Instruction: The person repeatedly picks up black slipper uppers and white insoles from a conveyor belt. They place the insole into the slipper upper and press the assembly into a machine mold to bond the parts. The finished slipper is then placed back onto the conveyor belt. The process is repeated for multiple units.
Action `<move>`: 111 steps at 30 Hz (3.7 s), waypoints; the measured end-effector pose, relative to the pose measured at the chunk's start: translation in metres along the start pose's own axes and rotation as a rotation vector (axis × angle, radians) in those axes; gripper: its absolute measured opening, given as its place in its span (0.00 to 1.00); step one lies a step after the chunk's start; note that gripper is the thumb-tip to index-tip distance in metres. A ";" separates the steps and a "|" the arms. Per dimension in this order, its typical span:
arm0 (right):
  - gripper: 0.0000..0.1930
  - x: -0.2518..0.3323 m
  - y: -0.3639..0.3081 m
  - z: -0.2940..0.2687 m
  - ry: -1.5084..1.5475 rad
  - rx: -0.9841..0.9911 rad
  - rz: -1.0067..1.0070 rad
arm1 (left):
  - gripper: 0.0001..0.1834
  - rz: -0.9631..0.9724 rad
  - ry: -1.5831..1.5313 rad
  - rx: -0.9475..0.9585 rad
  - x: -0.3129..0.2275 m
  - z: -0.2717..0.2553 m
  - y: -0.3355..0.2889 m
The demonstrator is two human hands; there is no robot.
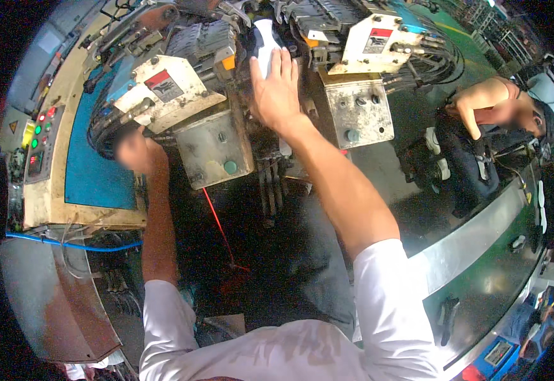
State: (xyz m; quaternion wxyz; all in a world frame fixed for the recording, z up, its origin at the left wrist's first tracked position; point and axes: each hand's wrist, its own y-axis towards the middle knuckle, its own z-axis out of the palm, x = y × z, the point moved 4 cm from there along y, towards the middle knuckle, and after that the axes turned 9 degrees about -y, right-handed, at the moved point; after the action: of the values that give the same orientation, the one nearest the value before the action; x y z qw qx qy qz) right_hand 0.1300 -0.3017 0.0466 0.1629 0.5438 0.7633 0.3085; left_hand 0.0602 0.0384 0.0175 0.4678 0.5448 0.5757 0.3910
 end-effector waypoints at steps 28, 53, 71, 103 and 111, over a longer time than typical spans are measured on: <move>0.37 0.002 -0.011 -0.044 0.305 -0.074 -0.070 | 0.19 0.033 0.024 0.053 0.007 -0.006 0.000; 0.50 -0.176 -0.972 -0.510 -0.752 0.400 1.881 | 0.25 0.272 0.016 0.400 0.043 -0.026 0.015; 0.52 -0.128 -0.949 -0.406 -0.133 -0.120 1.910 | 0.14 -0.253 -1.319 1.300 -0.341 -0.156 -0.247; 0.58 0.034 -0.398 -0.232 0.758 0.574 0.752 | 0.27 -0.697 -1.895 1.047 -0.268 -0.242 -0.097; 0.67 0.030 -0.450 -0.170 0.587 0.322 0.544 | 0.52 -0.283 -1.607 1.340 -0.302 -0.295 -0.102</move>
State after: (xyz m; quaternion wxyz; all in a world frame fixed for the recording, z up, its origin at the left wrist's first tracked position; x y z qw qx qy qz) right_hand -0.3082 -0.4220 -0.1133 -0.2351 0.6330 0.6444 0.3588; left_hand -0.2604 -0.2537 0.0295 0.3564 0.7187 0.2533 -0.5406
